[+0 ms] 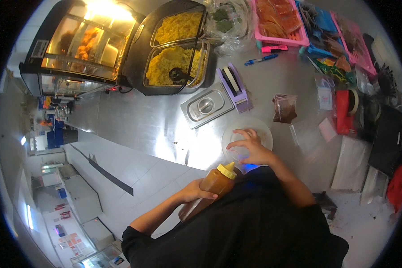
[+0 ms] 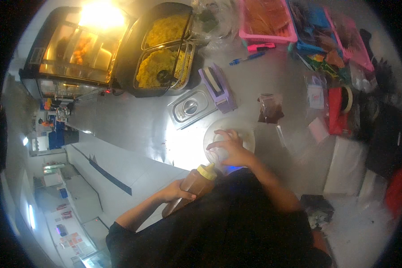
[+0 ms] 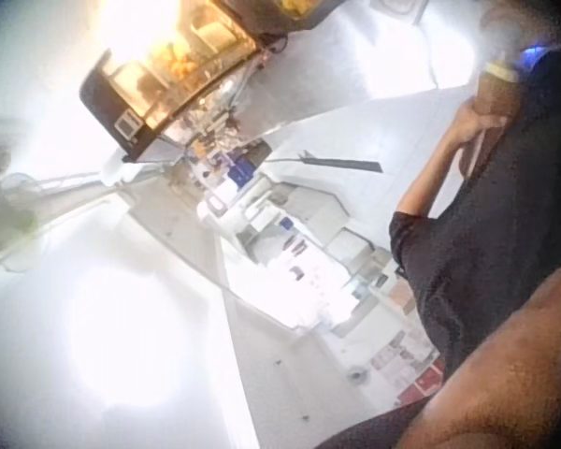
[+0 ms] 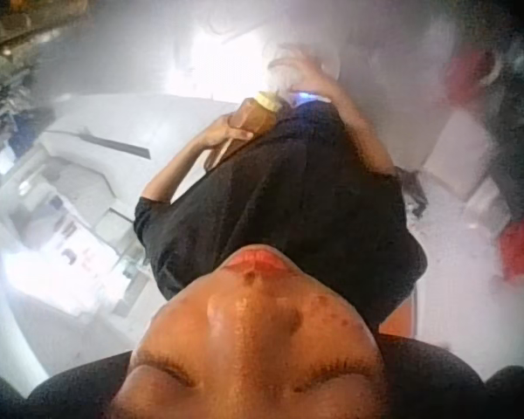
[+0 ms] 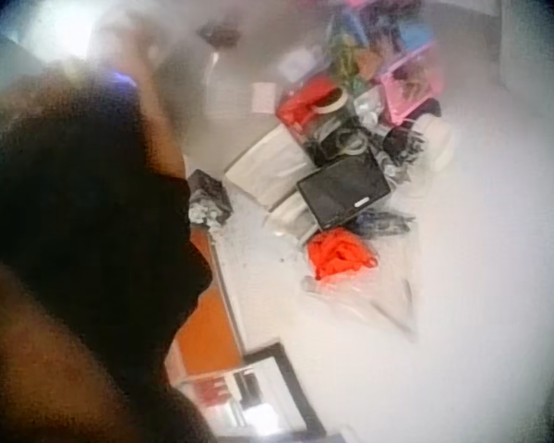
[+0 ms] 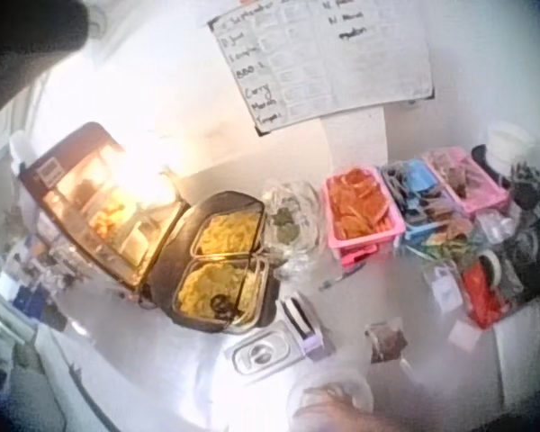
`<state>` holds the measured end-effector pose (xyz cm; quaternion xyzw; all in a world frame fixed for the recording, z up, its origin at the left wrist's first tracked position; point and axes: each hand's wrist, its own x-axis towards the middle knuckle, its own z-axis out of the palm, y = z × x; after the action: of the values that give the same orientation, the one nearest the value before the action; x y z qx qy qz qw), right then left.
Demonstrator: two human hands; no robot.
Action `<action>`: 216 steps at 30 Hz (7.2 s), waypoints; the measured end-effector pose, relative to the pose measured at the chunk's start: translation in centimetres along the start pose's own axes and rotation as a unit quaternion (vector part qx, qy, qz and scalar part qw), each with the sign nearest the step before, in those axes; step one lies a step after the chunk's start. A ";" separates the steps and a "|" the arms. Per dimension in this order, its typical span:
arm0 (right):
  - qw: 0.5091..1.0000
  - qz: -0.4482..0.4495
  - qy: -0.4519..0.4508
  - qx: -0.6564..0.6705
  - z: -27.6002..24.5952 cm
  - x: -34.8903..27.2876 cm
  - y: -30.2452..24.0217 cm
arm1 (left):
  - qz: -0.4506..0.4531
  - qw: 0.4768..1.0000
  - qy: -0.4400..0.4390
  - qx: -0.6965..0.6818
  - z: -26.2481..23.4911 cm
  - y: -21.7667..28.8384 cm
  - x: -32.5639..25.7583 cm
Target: The person fills small plastic bags with a brown sauce from a squeeze bottle, seals them, and places them on a counter. The person also handles a red sauce packet and moves items on the counter.
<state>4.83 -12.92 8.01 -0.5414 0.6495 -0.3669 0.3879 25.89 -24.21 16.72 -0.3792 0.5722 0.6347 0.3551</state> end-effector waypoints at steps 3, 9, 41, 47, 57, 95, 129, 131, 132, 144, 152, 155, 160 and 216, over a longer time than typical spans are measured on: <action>0.999 -0.006 -0.044 -0.030 -0.1 0.0 -0.3 | -0.024 0.999 0.005 -0.039 0.4 0.0 -0.4; 0.997 0.003 -0.072 -0.041 -0.5 0.1 -0.7 | -0.052 0.996 0.017 -0.075 1.0 0.9 -0.9; 0.997 0.002 -0.067 -0.032 -0.6 0.0 -0.8 | -0.021 0.998 -0.002 -0.058 0.7 1.2 -0.4; 0.999 -0.003 -0.047 0.003 -0.4 0.1 -0.7 | 0.069 0.996 0.050 -0.040 1.0 -0.6 -0.2; 0.997 -0.003 -0.026 -0.077 -0.1 0.0 -1.2 | 0.388 0.819 0.421 -0.046 -0.4 -1.3 3.1; 0.880 -0.124 0.343 0.304 -5.9 -6.0 -3.1 | 0.595 0.729 0.328 -0.085 9.0 11.8 5.7; 0.816 -0.020 0.566 0.112 -9.4 -10.2 7.4 | 0.553 0.777 0.292 0.069 10.3 14.7 12.5; 0.815 -0.074 0.509 0.266 -9.8 -8.9 3.2 | 0.569 0.784 0.241 -0.052 11.7 14.8 12.4; 0.818 -0.089 0.490 0.287 -9.9 -8.3 1.9 | 0.582 0.781 0.198 -0.110 11.7 14.9 12.7; 0.776 -0.083 0.610 -0.136 -5.2 -2.5 -2.1 | 0.526 0.769 0.339 -0.132 6.1 9.1 8.2; 0.959 -0.059 0.188 0.206 -1.9 -1.9 -4.9 | 0.530 0.723 0.386 -0.219 6.6 5.9 6.0; 0.951 -0.024 0.160 0.262 -1.8 -1.4 -4.7 | 0.518 0.738 0.372 -0.222 6.3 5.4 5.9; 0.967 -0.071 0.210 0.127 -1.0 -1.0 -5.9 | 0.500 0.742 0.354 -0.272 6.8 5.4 6.9; 0.990 -0.063 0.103 0.079 -1.1 -1.2 -0.8 | 0.403 0.868 0.290 -0.003 -1.7 -0.1 -0.5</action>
<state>4.35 -11.76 9.34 -0.5081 0.6197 -0.4946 0.3365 26.32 -25.86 16.98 -0.2840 0.7504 0.5857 -0.1150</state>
